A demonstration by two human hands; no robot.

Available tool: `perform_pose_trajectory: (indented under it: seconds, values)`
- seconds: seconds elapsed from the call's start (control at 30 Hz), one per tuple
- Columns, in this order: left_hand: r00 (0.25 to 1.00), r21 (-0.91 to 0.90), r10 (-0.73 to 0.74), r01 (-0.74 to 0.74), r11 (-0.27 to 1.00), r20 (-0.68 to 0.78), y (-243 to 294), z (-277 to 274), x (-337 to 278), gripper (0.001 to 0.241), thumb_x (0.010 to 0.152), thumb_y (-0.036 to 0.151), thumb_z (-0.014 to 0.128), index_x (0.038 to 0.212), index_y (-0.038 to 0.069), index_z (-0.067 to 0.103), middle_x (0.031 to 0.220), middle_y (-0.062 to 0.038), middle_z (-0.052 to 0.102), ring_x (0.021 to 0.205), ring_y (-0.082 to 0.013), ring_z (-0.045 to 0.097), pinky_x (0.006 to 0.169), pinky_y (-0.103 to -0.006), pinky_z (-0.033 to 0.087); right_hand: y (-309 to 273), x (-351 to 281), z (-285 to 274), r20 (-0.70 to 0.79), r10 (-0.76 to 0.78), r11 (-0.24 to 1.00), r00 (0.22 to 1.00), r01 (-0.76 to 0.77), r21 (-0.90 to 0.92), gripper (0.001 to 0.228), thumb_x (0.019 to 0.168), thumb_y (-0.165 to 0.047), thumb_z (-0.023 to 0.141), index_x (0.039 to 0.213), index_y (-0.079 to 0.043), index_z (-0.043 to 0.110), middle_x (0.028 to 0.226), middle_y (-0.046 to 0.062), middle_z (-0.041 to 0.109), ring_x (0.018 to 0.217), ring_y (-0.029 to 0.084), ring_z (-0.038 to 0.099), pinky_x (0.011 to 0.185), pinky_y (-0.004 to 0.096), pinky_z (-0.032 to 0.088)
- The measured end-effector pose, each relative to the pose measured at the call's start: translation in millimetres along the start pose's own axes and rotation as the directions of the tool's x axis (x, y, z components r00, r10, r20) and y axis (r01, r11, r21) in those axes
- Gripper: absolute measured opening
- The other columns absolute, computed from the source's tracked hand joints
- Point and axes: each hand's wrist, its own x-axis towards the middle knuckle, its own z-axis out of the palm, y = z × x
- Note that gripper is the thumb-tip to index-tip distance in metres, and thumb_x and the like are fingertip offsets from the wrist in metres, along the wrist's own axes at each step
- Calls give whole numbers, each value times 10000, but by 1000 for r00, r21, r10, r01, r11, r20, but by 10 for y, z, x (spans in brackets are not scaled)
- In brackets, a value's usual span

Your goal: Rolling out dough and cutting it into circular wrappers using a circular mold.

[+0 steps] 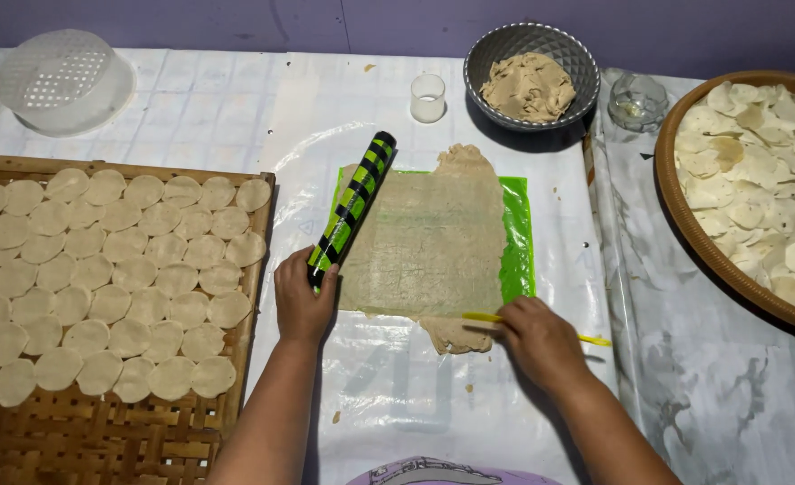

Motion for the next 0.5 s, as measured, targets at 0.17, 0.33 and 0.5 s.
perform_pose_trajectory:
  seconds: [0.17, 0.33, 0.5]
  values:
    - [1000, -38, -28, 28, 999, -1, 87, -53, 4, 444, 941, 281, 717, 1287, 21, 617, 1288, -165, 625, 1235, -366, 534, 1072, -468, 432, -384, 294, 356, 0, -230, 973, 973, 230, 3, 98, 802, -165, 765, 876, -120, 718, 898, 31, 672, 913, 260, 655, 729, 416, 541]
    - [999, -45, -41, 41, 998, 10, 110, -61, 18, 423, 950, 277, 719, 1275, 23, 625, 1266, -164, 633, 1218, -368, 539, 1055, -473, 438, -506, 413, 504, 11, -328, 944, 945, 328, -21, 69, 781, -131, 765, 832, -113, 722, 870, 29, 666, 893, 247, 649, 706, 400, 543]
    - [999, -43, -48, 49, 998, 22, 130, -80, 25, 405, 956, 268, 711, 1269, 25, 629, 1263, -160, 640, 1216, -365, 541, 1050, -471, 442, -287, 314, 425, -4, -270, 954, 963, 267, -135, 69, 793, -90, 729, 846, -133, 736, 872, 14, 667, 899, 238, 647, 702, 386, 545]
